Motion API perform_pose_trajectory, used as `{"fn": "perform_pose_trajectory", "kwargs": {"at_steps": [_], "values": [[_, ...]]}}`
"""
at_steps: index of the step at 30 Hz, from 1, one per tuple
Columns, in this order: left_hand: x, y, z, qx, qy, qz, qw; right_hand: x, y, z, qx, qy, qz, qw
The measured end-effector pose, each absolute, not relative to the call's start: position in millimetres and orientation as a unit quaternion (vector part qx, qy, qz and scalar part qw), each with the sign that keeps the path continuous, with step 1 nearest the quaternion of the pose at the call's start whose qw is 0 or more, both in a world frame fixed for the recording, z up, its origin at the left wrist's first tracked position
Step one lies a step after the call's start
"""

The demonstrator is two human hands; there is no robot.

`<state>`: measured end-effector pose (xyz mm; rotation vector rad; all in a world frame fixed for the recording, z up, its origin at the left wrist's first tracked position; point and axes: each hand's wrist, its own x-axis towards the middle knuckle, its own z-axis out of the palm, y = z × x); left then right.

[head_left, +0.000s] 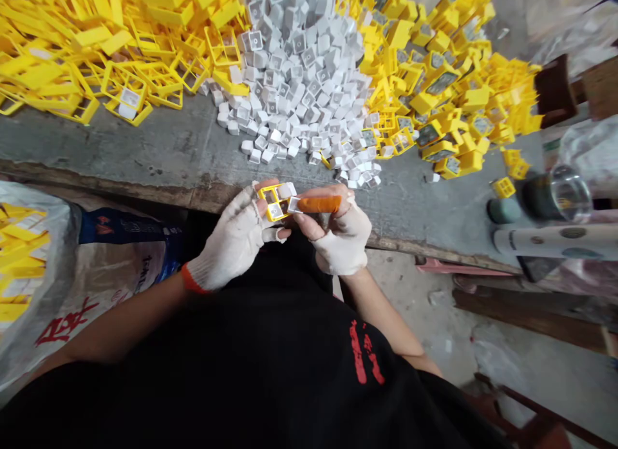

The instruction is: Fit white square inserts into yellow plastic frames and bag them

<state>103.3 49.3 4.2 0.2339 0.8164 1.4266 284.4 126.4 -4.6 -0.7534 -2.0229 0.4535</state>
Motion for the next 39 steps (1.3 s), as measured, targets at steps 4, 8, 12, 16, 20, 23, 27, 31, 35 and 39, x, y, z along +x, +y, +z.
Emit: {"fn": "perform_pose_trajectory", "kwargs": {"at_steps": [4,8,12,16,20,23,27,31,35,39], "values": [[100.4,47.1,1.7,0.116,0.344,0.649,0.669,281.1,128.6,-1.4,-0.278,-0.847,0.122,0.436],[96.7,45.6,-0.8,0.115,0.356,0.645,0.666,284.0,128.2,2.8,-0.255,-0.896,-0.005,0.363],[93.7,46.7,0.8,0.090,0.355,0.634,0.681,292.6,131.6,11.9,-0.233,-0.903,0.026,0.361],[94.1,48.2,4.6,0.084,0.339,0.615,0.707,299.2,151.4,20.5,-0.285,-0.868,0.137,0.382],[95.3,47.3,5.0,0.103,0.346,0.600,0.714,299.0,175.2,27.3,-0.209,-0.907,0.223,0.290],[96.5,45.4,5.6,0.116,0.362,0.594,0.709,296.0,179.9,32.0,-0.216,-0.912,0.248,0.243],[99.0,44.1,8.3,0.122,0.372,0.616,0.684,292.7,169.5,30.3,-0.270,-0.911,0.211,0.229],[97.6,45.4,6.9,0.127,0.370,0.581,0.714,299.1,165.8,29.7,-0.226,-0.927,0.124,0.272],[91.6,46.3,-1.8,0.118,0.355,0.483,0.791,311.3,176.5,52.6,-0.082,-0.962,0.100,0.240],[85.4,45.9,-6.0,0.129,0.340,0.392,0.845,311.1,185.4,79.6,-0.014,-0.980,0.167,0.111]]}}
